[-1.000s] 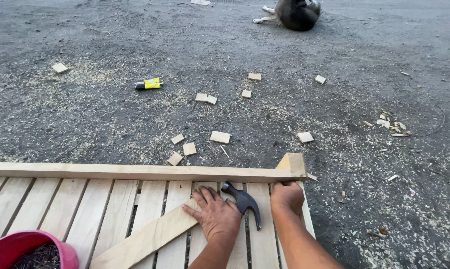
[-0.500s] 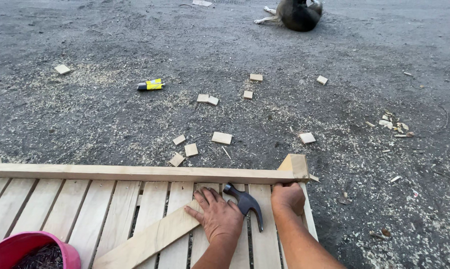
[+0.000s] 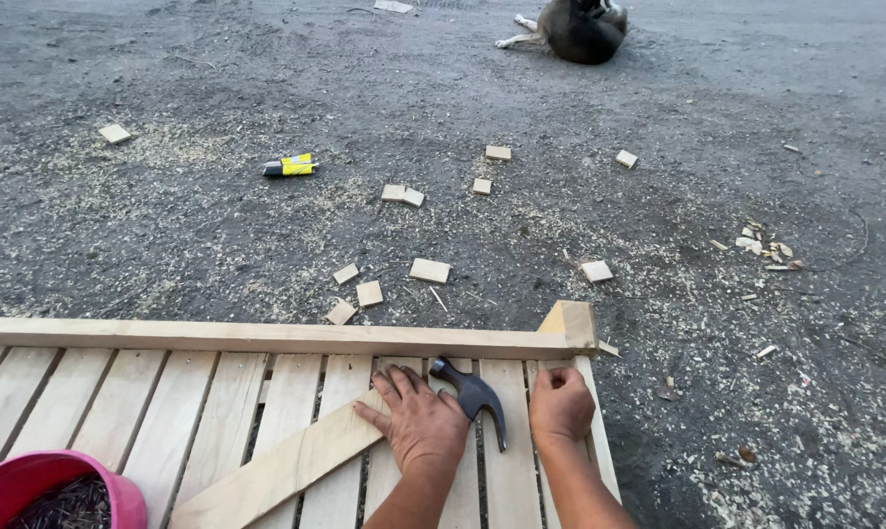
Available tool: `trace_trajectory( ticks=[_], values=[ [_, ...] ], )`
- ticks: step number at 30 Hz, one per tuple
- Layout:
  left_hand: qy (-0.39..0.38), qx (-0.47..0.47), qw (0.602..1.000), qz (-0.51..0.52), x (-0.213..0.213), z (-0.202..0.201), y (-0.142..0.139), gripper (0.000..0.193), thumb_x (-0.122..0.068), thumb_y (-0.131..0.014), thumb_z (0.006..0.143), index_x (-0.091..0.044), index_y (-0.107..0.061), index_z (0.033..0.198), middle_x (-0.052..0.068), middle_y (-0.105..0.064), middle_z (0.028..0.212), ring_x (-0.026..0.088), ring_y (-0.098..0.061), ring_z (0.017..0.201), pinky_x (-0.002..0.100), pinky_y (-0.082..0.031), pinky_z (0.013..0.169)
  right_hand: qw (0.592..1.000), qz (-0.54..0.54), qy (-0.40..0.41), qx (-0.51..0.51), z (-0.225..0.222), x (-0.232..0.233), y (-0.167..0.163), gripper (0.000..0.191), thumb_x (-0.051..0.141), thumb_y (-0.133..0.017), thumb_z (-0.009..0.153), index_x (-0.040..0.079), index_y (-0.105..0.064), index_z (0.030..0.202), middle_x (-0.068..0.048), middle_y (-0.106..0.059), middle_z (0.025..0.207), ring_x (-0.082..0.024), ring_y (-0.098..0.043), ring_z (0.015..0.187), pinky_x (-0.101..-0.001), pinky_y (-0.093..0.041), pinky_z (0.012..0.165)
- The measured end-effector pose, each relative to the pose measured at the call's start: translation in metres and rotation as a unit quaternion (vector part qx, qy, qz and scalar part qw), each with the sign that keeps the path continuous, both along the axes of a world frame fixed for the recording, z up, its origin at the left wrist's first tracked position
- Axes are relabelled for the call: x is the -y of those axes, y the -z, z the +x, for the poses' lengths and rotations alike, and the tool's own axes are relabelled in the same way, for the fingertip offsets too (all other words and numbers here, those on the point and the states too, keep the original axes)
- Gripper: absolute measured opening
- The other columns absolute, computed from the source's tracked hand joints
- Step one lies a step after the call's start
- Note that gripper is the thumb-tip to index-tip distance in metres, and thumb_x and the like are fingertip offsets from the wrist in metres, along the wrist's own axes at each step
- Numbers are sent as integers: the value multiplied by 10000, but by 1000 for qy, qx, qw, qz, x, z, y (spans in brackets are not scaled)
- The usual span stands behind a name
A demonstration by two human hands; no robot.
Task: The person hammers nails into a wooden slatted frame using a hammer and a small wooden block as a nail starter. They repeatedly pick nails from a pink bowl, position them, and drive them into the wood to secure the frame.
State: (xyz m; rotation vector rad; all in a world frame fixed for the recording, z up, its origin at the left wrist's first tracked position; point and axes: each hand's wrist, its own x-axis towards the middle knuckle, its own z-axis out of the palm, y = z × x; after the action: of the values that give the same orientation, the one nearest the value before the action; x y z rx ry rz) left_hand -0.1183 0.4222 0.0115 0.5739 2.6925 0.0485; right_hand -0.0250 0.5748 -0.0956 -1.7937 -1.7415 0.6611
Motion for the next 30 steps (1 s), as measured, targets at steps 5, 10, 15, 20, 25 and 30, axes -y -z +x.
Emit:
trace_trajectory(
  ticks=[5,10,15,20,25,30],
  values=[
    [-7,-5,1000,6,1,0,0,706,-397,-370,975,-7,-283,1557,137,-162,1656,359,-11,1546,705,11,1169,999,-30,18,-12,-2,-2,-2,228,330,-682,861,167,-804,964,-168,-760,953,-385,-715,923,-484,-558,808],
    [-10,-6,1000,8,0,1,1,712,-399,-377,973,0,-277,1554,137,-160,1656,357,-9,1547,707,12,1168,997,-72,8,-4,-7,-6,-22,242,319,-706,838,148,-804,977,-135,-774,999,-355,-724,974,-463,-563,840],
    [-8,-10,1000,8,-1,1,4,711,-394,-379,973,-1,-270,1555,139,-167,1648,359,-17,1543,705,9,1167,995,-86,32,-32,-16,0,-40,219,294,-737,847,140,-831,970,-140,-777,959,-326,-730,909,-432,-562,808],
    [-9,-11,1000,14,0,1,3,715,-389,-385,971,10,-273,1554,145,-171,1643,362,-21,1538,711,8,1166,945,-207,131,-218,-28,5,-55,147,168,-745,886,46,-802,946,-122,-758,766,-221,-674,546,-349,-507,497],
    [-6,9,1000,5,1,1,-1,698,-386,-368,979,4,-283,1552,152,-151,1650,368,4,1549,709,17,1172,906,-220,151,-329,-30,6,-60,106,77,-747,867,32,-762,961,-95,-694,675,-160,-565,446,-315,-390,375],
    [5,24,1000,-15,0,0,-5,680,-374,-329,998,6,-281,1559,158,-141,1652,377,11,1549,715,24,1172,903,-225,140,-338,-25,3,-44,73,32,-720,872,-6,-720,934,-108,-671,691,-175,-555,440,-324,-386,373]
  ],
)
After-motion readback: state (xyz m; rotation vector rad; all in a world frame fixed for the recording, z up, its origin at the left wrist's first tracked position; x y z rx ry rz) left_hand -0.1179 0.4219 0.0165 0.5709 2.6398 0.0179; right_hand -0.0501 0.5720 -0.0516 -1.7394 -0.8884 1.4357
